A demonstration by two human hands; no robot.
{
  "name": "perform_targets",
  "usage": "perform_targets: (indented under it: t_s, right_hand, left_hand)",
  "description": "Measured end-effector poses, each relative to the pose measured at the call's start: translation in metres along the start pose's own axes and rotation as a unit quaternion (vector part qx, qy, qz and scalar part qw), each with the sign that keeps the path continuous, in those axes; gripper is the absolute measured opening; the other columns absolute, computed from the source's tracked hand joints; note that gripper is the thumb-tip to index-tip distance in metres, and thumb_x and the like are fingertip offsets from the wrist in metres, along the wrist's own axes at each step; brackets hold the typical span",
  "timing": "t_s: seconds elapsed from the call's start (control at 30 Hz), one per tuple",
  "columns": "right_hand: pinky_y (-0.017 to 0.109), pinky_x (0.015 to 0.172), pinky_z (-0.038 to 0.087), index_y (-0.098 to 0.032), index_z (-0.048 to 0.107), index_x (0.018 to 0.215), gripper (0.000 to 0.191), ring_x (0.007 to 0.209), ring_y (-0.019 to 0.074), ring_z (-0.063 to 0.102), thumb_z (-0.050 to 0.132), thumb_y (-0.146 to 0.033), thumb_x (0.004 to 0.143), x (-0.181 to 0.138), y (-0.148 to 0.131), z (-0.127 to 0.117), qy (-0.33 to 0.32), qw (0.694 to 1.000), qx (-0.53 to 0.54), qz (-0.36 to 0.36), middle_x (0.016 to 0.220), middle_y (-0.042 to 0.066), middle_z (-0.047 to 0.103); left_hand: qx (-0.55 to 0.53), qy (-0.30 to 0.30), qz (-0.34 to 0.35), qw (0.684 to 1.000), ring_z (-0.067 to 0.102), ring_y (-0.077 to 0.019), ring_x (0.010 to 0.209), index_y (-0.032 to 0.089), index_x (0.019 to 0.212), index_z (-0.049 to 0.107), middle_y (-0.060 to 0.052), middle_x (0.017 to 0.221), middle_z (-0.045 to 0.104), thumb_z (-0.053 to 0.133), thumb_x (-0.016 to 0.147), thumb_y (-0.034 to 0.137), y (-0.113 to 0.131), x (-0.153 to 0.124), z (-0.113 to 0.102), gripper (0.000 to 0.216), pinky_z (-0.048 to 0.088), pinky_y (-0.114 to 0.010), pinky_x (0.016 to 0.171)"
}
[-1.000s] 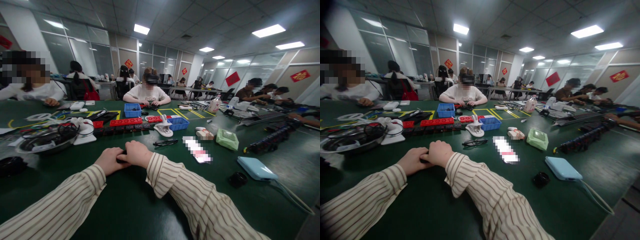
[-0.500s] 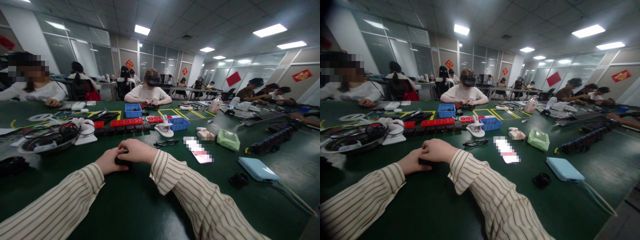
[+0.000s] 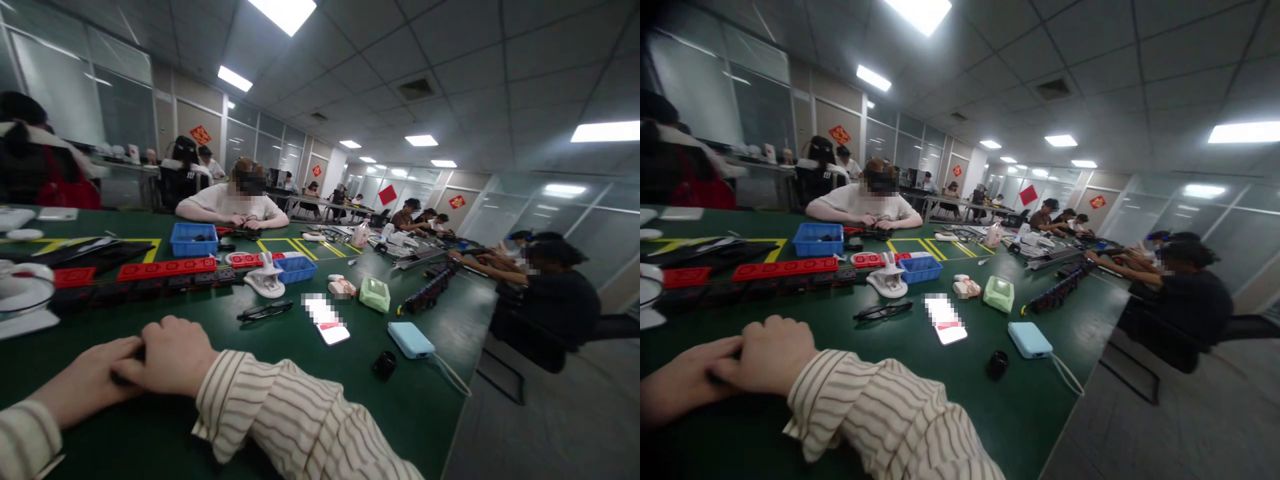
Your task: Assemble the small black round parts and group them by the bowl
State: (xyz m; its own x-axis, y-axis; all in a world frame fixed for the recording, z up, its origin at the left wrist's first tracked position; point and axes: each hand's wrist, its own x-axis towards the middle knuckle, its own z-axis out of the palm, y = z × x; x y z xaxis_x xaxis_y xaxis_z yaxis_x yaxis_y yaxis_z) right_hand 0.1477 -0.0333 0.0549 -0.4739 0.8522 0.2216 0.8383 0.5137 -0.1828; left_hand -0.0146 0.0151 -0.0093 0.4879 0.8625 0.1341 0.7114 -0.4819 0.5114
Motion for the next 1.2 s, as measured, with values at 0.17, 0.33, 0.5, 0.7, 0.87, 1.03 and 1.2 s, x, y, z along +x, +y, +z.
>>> perform_targets:
  t_s: [0.17, 0.33, 0.5, 0.7, 0.87, 1.03, 1.2]
  right_hand:
    - [0.029, 0.073, 0.046, -0.016, 0.056, 0.088, 0.03, 0.083, 0.0194, 0.056, 0.041, -0.041, 0.079, -0.007, 0.0, 0.015, 0.079, 0.994, -0.025, -0.065, 0.091, 0.006, 0.06]
    - [0.026, 0.079, 0.042, -0.016, 0.053, 0.096, 0.025, 0.087, 0.0155, 0.053, 0.048, -0.032, 0.077, -0.014, -0.001, 0.022, 0.128, 0.989, 0.024, -0.071, 0.094, 0.003, 0.059]
    - [0.03, 0.086, 0.038, -0.018, 0.046, 0.108, 0.041, 0.098, 0.0172, 0.047, 0.051, -0.045, 0.077, -0.02, 0.0, 0.021, 0.165, 0.981, 0.098, 0.014, 0.105, 0.005, 0.053]
    - [0.032, 0.082, 0.038, -0.017, 0.051, 0.095, 0.038, 0.094, 0.0191, 0.048, 0.053, -0.049, 0.075, -0.017, 0.005, 0.027, 0.155, 0.979, 0.121, 0.051, 0.095, 0.006, 0.053]
    - [0.03, 0.08, 0.038, -0.018, 0.054, 0.091, 0.029, 0.09, 0.0177, 0.048, 0.056, -0.042, 0.075, -0.014, 0.006, 0.035, 0.166, 0.977, 0.134, 0.027, 0.092, 0.004, 0.054]
    - [0.028, 0.085, 0.035, -0.02, 0.057, 0.095, 0.023, 0.094, 0.015, 0.048, 0.054, -0.018, 0.073, -0.014, 0.009, 0.034, 0.155, 0.973, 0.153, -0.081, 0.093, 0.001, 0.06]
    - [0.03, 0.093, 0.031, -0.017, 0.048, 0.114, 0.041, 0.104, 0.0161, 0.044, 0.055, -0.024, 0.074, -0.014, 0.01, 0.033, 0.176, 0.966, 0.16, -0.097, 0.108, 0.003, 0.057]
  left_hand:
    - [-0.022, 0.001, 0.016, 1.0, 0.055, -0.0252, 0.094, 0.034, 0.078, 0.059, 0.01, 0.091, 0.066, 0.057, 0.055, 0.036, -0.008, 0.0, 0.003, 0.023, 0.041, -0.037, 0.086]
    - [0.017, 0.054, 0.028, 0.998, 0.056, -0.0245, 0.093, 0.027, 0.082, 0.06, 0.002, 0.095, 0.064, 0.054, 0.056, 0.029, 0.016, -0.008, 0.002, 0.027, 0.041, -0.035, 0.087]
    - [0.092, 0.069, -0.008, 0.993, 0.054, -0.0256, 0.096, 0.017, 0.101, 0.056, -0.01, 0.102, 0.06, 0.053, 0.062, 0.035, 0.035, -0.016, -0.001, 0.043, 0.039, -0.037, 0.086]
    - [0.167, 0.096, -0.054, 0.98, 0.054, -0.0275, 0.096, 0.016, 0.102, 0.055, -0.012, 0.102, 0.059, 0.054, 0.065, 0.042, 0.05, -0.026, 0.0, 0.046, 0.037, -0.039, 0.084]
    - [0.168, 0.091, -0.052, 0.98, 0.054, -0.0244, 0.092, 0.018, 0.092, 0.058, -0.008, 0.098, 0.06, 0.053, 0.066, 0.035, 0.046, -0.024, 0.0, 0.032, 0.038, -0.037, 0.083]
    - [0.089, 0.064, 0.009, 0.994, 0.055, -0.023, 0.089, 0.019, 0.089, 0.061, -0.006, 0.092, 0.061, 0.055, 0.064, 0.038, 0.025, -0.019, -0.001, 0.032, 0.041, -0.033, 0.081]
    - [0.046, 0.061, 0.033, 0.997, 0.054, -0.0249, 0.095, 0.02, 0.09, 0.06, -0.006, 0.1, 0.061, 0.058, 0.061, 0.043, 0.013, -0.017, 0.001, 0.037, 0.041, -0.034, 0.086]
